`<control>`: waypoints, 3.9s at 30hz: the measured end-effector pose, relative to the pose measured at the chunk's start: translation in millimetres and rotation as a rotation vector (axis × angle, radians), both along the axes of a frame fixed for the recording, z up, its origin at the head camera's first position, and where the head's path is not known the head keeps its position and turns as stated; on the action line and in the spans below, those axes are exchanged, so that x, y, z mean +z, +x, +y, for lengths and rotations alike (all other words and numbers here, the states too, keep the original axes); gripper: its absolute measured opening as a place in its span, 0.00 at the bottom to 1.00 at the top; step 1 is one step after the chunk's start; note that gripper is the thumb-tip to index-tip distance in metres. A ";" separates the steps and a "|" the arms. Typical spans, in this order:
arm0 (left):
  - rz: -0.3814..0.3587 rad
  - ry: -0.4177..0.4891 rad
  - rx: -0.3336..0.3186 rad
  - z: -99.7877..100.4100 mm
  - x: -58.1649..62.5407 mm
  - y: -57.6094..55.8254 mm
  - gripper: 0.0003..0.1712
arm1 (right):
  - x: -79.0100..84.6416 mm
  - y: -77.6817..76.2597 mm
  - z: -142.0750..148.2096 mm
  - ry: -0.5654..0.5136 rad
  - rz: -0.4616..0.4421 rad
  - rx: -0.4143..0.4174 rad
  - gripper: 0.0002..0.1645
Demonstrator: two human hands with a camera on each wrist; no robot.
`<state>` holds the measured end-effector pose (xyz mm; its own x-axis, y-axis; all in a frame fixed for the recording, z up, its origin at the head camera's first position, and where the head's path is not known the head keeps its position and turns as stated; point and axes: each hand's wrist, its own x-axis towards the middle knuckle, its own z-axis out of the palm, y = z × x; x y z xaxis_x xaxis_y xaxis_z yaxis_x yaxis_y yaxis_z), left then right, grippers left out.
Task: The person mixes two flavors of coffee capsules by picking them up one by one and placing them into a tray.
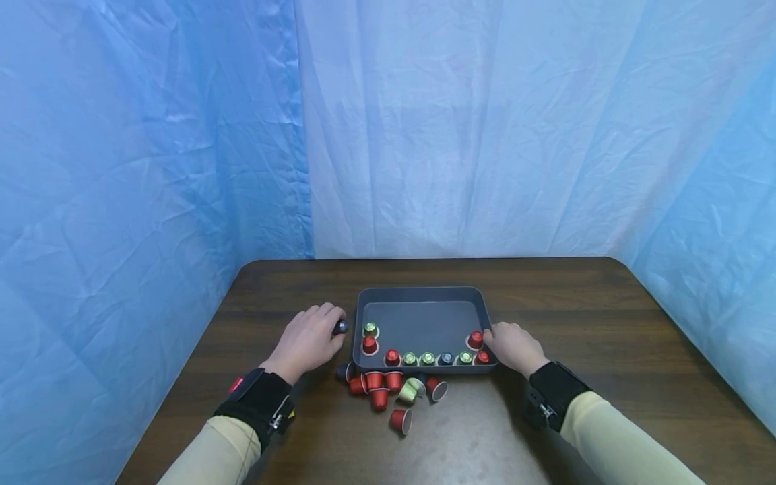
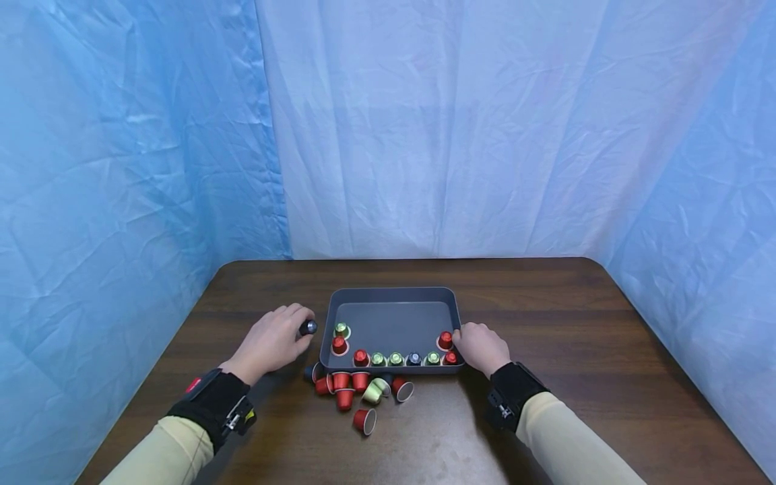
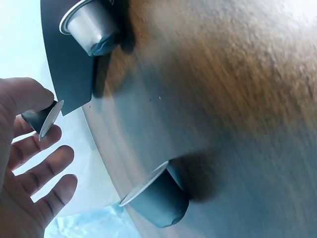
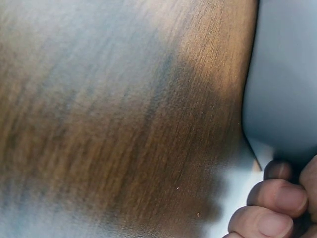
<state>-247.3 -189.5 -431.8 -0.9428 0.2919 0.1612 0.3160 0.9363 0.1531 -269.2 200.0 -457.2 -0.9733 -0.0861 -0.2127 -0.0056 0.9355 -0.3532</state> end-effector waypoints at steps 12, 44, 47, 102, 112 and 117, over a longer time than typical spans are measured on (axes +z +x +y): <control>-0.102 0.140 0.023 7.3 4.1 1.5 0.21 | -1.0 -1.4 -1.0 0.006 -0.008 -0.003 0.24; -0.075 0.144 -0.112 21.8 0.9 8.4 0.21 | -0.4 -0.6 0.8 0.000 -0.002 0.001 0.24; -0.100 0.139 -0.121 23.1 1.1 9.3 0.21 | -0.5 -0.5 0.8 0.001 0.001 0.003 0.25; -0.279 -0.078 -0.183 38.1 7.4 7.1 0.15 | -1.1 -2.4 0.1 -0.009 -0.008 -0.010 0.26; -0.271 -0.085 -0.195 39.2 7.6 8.7 0.14 | 0.1 -2.5 0.9 -0.009 -0.013 -0.012 0.26; -0.273 -0.077 -0.191 38.9 6.7 8.5 0.14 | -0.1 -1.7 2.0 -0.009 -0.011 -0.011 0.26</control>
<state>-238.8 -150.6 -425.1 -0.8751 0.4691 -0.1191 0.4442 0.8762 0.1872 -270.9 202.0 -457.3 -0.9718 -0.0772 -0.2230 0.0088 0.9324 -0.3612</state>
